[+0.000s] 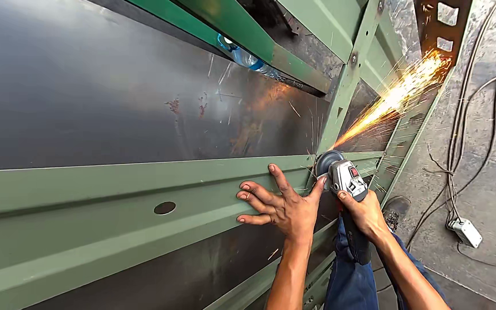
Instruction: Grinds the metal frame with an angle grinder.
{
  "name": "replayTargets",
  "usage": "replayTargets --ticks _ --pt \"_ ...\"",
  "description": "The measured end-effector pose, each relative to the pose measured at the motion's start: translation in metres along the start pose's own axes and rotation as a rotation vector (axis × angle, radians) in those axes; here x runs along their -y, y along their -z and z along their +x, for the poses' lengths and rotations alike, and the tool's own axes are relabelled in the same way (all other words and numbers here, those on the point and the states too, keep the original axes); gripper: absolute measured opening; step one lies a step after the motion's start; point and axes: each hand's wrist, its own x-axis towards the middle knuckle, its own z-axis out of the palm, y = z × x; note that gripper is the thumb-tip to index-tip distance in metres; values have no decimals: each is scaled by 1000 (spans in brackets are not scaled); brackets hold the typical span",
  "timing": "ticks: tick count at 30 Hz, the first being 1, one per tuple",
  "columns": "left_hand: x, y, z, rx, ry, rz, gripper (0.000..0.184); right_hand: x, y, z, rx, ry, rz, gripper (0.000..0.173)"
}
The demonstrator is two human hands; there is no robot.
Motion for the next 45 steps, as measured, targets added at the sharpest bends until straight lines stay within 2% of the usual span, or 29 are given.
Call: replayTargets --ticks 45 --pt "0 2 1 -8 -23 -7 145 4 -1 -3 -8 -5 -89 60"
